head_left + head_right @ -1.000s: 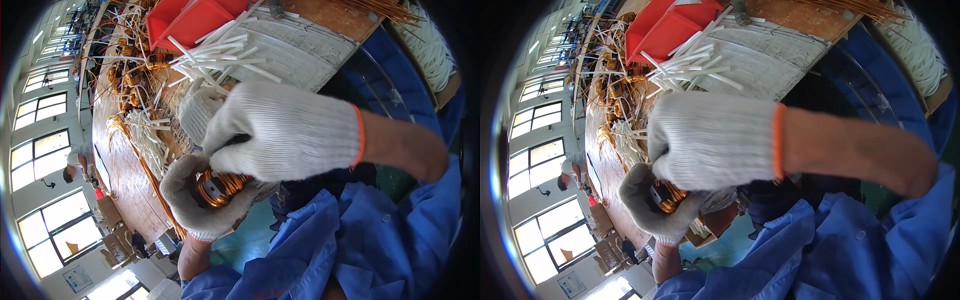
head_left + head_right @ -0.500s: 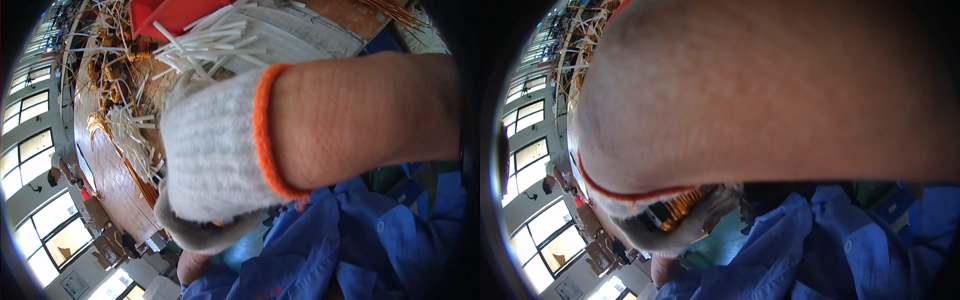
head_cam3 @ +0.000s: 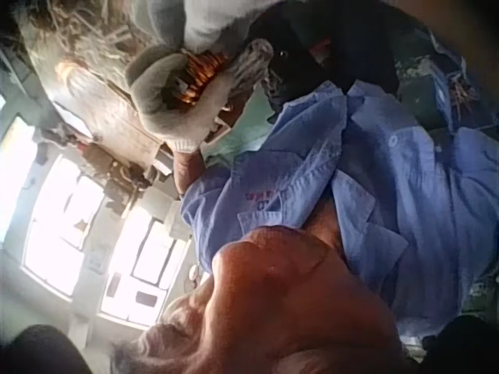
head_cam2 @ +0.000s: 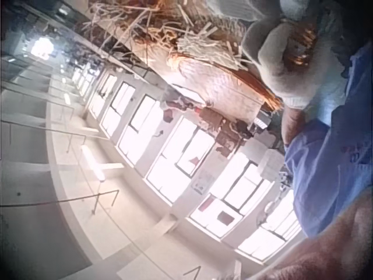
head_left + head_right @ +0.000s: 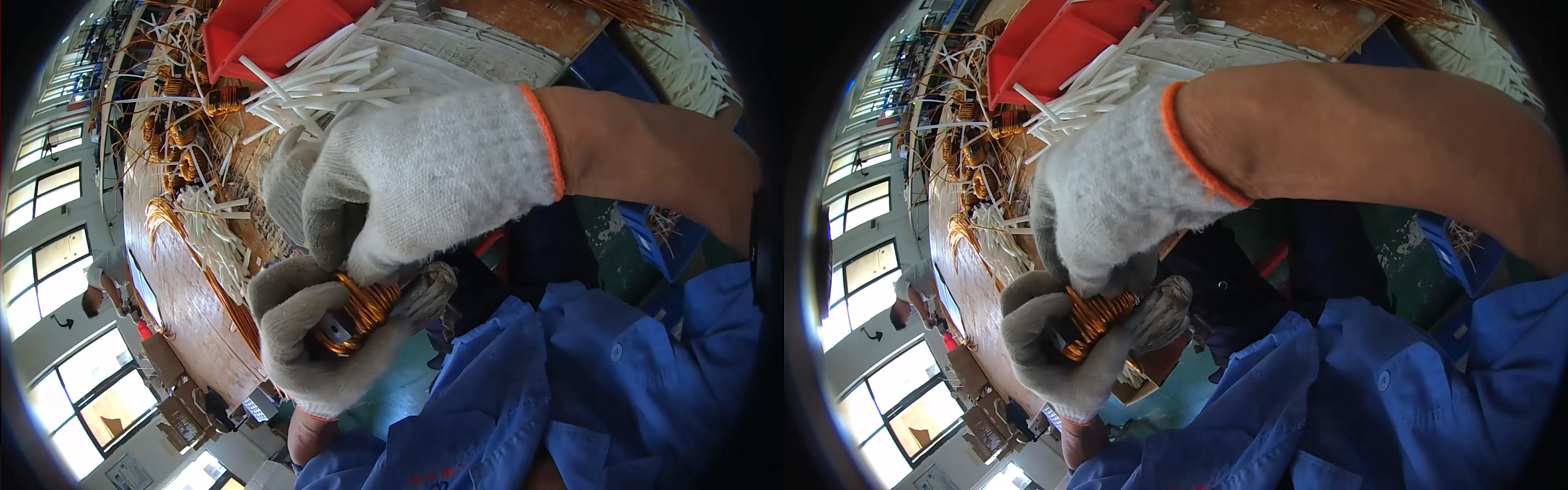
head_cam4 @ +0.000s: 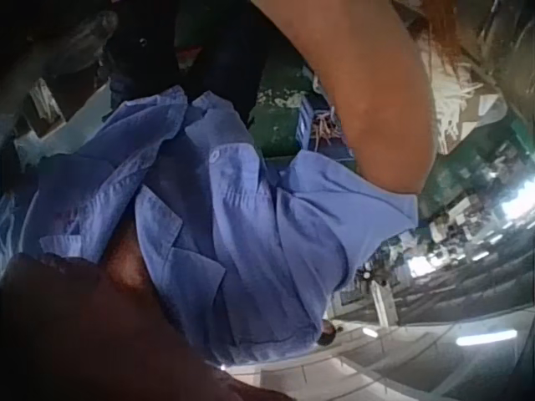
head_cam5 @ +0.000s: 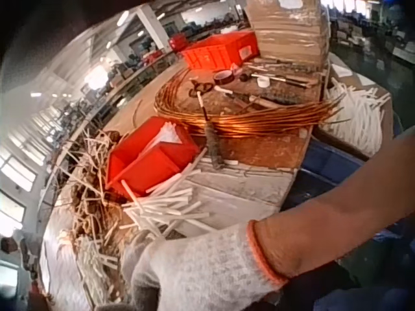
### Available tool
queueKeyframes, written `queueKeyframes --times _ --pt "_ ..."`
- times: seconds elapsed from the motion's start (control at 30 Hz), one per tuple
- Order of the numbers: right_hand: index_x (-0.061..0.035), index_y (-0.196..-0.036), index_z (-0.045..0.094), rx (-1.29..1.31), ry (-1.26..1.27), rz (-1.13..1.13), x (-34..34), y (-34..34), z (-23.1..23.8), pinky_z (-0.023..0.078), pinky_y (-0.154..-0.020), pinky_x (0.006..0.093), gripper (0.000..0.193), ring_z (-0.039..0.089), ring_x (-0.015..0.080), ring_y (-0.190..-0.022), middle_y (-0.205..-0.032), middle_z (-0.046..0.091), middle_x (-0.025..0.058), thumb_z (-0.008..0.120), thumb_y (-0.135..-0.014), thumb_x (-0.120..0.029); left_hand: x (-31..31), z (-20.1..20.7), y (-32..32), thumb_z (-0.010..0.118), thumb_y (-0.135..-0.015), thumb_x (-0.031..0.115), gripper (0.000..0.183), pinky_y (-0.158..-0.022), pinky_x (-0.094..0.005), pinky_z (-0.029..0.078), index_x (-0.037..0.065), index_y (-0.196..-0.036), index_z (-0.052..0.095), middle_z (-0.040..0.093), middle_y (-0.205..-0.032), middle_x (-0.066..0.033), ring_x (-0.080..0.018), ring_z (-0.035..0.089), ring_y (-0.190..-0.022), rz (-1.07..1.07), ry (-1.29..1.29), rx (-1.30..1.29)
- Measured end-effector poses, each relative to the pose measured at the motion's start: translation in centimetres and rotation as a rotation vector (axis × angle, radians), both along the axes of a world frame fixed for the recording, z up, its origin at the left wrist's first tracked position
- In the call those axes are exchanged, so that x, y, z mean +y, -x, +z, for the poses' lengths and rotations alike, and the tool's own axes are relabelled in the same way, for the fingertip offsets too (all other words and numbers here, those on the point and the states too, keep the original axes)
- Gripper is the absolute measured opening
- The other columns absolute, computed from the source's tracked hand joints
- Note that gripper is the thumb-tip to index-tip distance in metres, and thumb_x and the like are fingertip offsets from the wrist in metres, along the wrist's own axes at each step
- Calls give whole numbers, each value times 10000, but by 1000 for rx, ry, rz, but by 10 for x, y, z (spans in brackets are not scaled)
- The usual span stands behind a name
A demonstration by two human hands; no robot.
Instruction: The recorder is winding and securing copper wire around a transformer core at a workstation.
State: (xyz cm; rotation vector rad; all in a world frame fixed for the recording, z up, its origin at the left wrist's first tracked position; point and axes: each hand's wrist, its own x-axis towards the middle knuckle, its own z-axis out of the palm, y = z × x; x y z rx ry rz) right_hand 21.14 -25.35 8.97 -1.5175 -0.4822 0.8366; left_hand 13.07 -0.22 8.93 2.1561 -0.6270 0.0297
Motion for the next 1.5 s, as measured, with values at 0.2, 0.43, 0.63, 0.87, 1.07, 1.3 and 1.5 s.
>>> queueKeyframes --times 0.2,0.43,0.63,0.87,1.07,1.3,1.5 --pt "-63 -1193 847 -45 81 -89 -9 19 -1 630 -764 389 336 781 239 -870 -968 831 116 789 -871 -141 3 22 -23 1026 -619 62 576 -726 -344 540 93 -1078 680 619 -1127 -126 -215 647 -918 -178 -174 138" --pt "-30 -1077 842 -440 -32 -334 5 46 -34 628 -787 466 301 798 324 -882 -930 809 209 755 -825 -170 -21 63 -21 978 -699 23 521 -775 -358 542 79 -1038 587 593 -1093 -110 -233 630 -891 -391 -676 -180" --pt "-9 -1034 762 -714 -29 -872 16 119 -47 601 -745 420 131 768 337 -858 -912 754 140 783 -907 -35 -12 44 -28 977 -720 54 440 -734 -391 531 106 -986 631 590 -1060 -136 -293 627 -909 -401 -528 -231" --pt "-11 -1254 743 -261 -228 -690 46 219 -91 632 -725 401 293 796 301 -865 -1146 758 179 770 -1001 -156 -17 30 -16 977 -735 47 495 -855 -368 558 66 -1061 605 595 -1100 -107 -224 625 -1020 -126 -240 -8" --pt "21 -1564 534 -6 -472 -664 107 225 -98 647 -765 395 642 807 260 -879 -1169 739 245 751 -1029 -258 -12 31 -8 994 -779 134 650 -968 -334 602 -1 -1327 672 701 -1222 -115 -206 729 -1129 -37 -444 107" --pt "3 -1196 658 671 -877 -475 112 212 -86 538 -635 312 254 635 113 -727 -847 665 55 579 -1147 -233 -14 32 -4 972 -824 136 604 -877 -296 615 0 -1318 652 711 -1185 -103 -158 742 -1023 2 -408 176" --pt "-9 -915 657 463 -699 -660 87 227 -63 482 -672 309 402 600 105 -739 -800 642 38 515 -1183 -272 -19 36 -3 934 -855 126 571 -857 -296 626 -6 -1313 619 699 -1165 -96 -132 722 -977 52 -436 219"
